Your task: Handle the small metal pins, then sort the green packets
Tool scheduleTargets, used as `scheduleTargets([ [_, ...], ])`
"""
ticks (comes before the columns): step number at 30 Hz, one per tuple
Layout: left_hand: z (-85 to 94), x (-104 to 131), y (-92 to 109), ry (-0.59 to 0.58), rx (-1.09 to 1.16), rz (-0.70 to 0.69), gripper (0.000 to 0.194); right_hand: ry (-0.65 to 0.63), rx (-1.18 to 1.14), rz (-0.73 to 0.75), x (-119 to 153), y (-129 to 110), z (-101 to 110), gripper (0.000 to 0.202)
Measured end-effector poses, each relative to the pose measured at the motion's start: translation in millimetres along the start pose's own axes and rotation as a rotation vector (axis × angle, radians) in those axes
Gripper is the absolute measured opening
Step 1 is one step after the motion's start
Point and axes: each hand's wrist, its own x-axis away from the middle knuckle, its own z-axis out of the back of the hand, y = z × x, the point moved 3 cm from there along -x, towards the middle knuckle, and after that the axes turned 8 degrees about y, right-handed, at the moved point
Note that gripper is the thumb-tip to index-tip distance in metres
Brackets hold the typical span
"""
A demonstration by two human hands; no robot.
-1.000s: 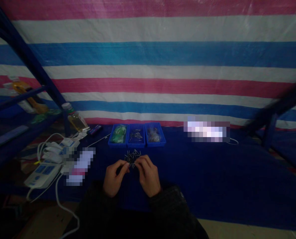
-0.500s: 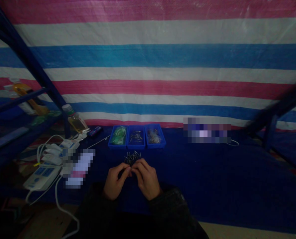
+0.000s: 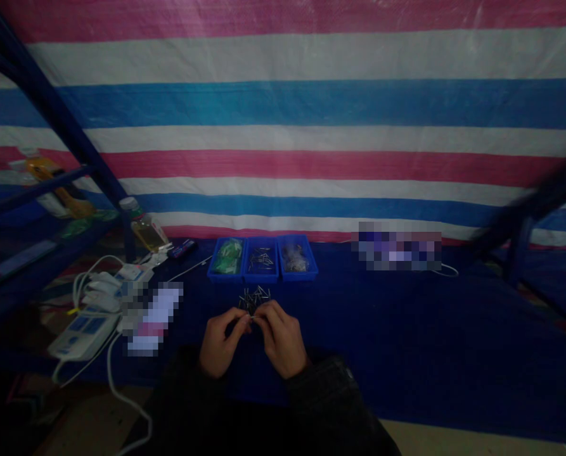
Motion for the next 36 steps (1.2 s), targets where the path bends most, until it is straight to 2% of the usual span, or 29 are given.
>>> scheduleTargets([
  [8,1.9,-0.4,3.0,0.021,-0.025,-0.005,0.025,0.022,0.071,-0.026,-0.3,3.9,1.5,0.020],
  [21,4.4,-0.8,1.8,0.058,-0.013,0.015,0.024,0.100,0.034,-0.016,-2.8,-0.2,6.0,0.014],
  [31,4.7,-1.5,1.3,0.053,-0.005,0.016,0.024,0.067,0.031,-0.020,-2.5,-1.4,5.1,0.013],
  [36,4.7,-2.2,4.3,0.043,0.003,0.012,0.027,0.021,0.024,-0.021,-2.9,-2.5,4.8,0.020],
])
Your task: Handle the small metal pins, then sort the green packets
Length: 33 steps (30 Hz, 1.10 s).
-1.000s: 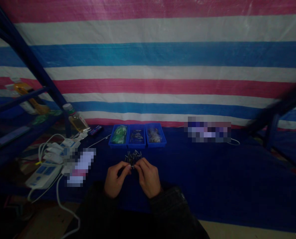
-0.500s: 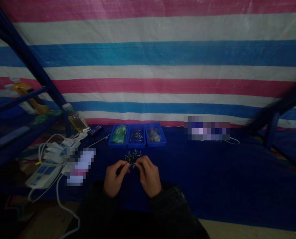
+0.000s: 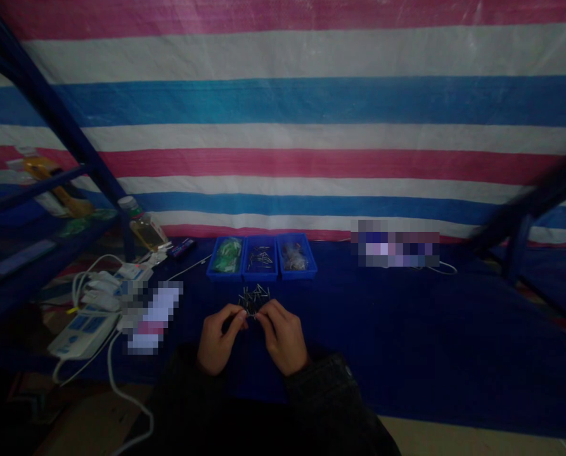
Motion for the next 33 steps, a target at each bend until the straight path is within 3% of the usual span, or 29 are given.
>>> scheduleTargets([
  [11,-4.0,0.6,-1.0,-0.084,0.000,-0.003,0.025,0.018,-0.026,0.014,0.1,1.5,-0.9,0.016],
  [33,-0.9,-0.5,-0.4,-0.048,-0.037,-0.028,0.025,-0.011,0.000,0.017,-2.2,-4.0,-0.3,0.017],
])
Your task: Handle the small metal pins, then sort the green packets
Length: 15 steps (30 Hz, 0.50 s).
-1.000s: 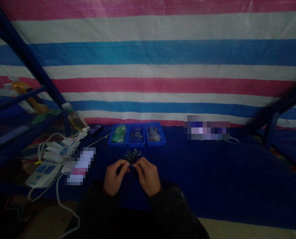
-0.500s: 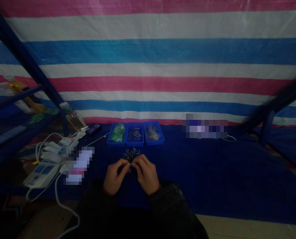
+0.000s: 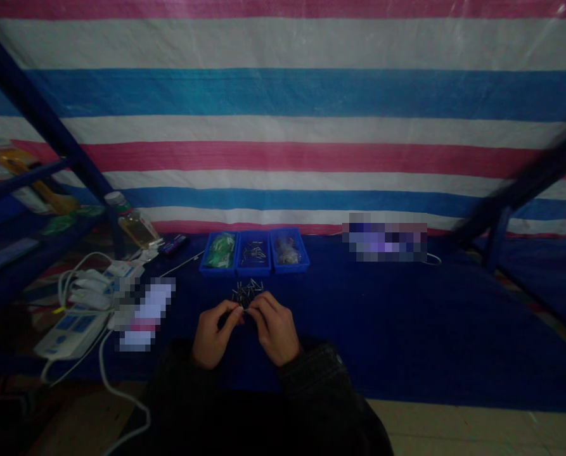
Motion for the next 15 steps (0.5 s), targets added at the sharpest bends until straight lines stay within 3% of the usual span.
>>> scheduleTargets([
  [15,1.3,-0.2,2.4,0.043,0.041,0.023,0.021,0.067,-0.005,-0.018,0.6,4.4,1.7,0.014],
])
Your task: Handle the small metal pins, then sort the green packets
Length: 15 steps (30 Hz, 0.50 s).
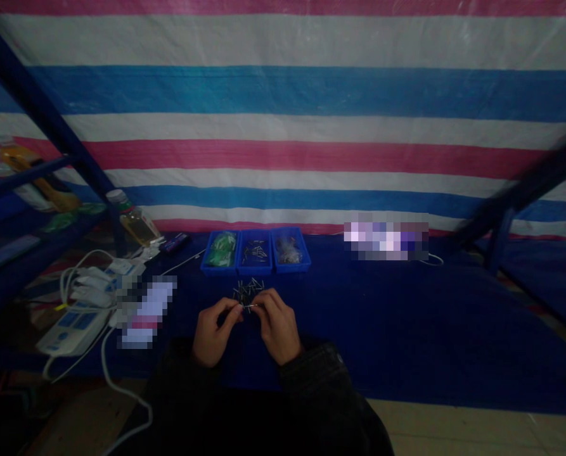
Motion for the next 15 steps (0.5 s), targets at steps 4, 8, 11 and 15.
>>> scheduleTargets([
  [4,0.0,0,-1,0.024,-0.001,0.008,0.022,0.019,0.010,0.003,0,2,1,0.015],
  [8,1.8,0,-2,0.076,0.019,0.017,0.024,0.089,0.050,-0.029,-4,4,7,0.013],
  [11,3.0,-1,-3,0.092,0.034,0.020,0.023,0.165,0.131,-0.056,-20,6,11,0.011],
  [15,4.2,-1,-4,0.096,0.030,0.017,0.023,0.266,0.206,-0.039,-53,10,12,0.011],
])
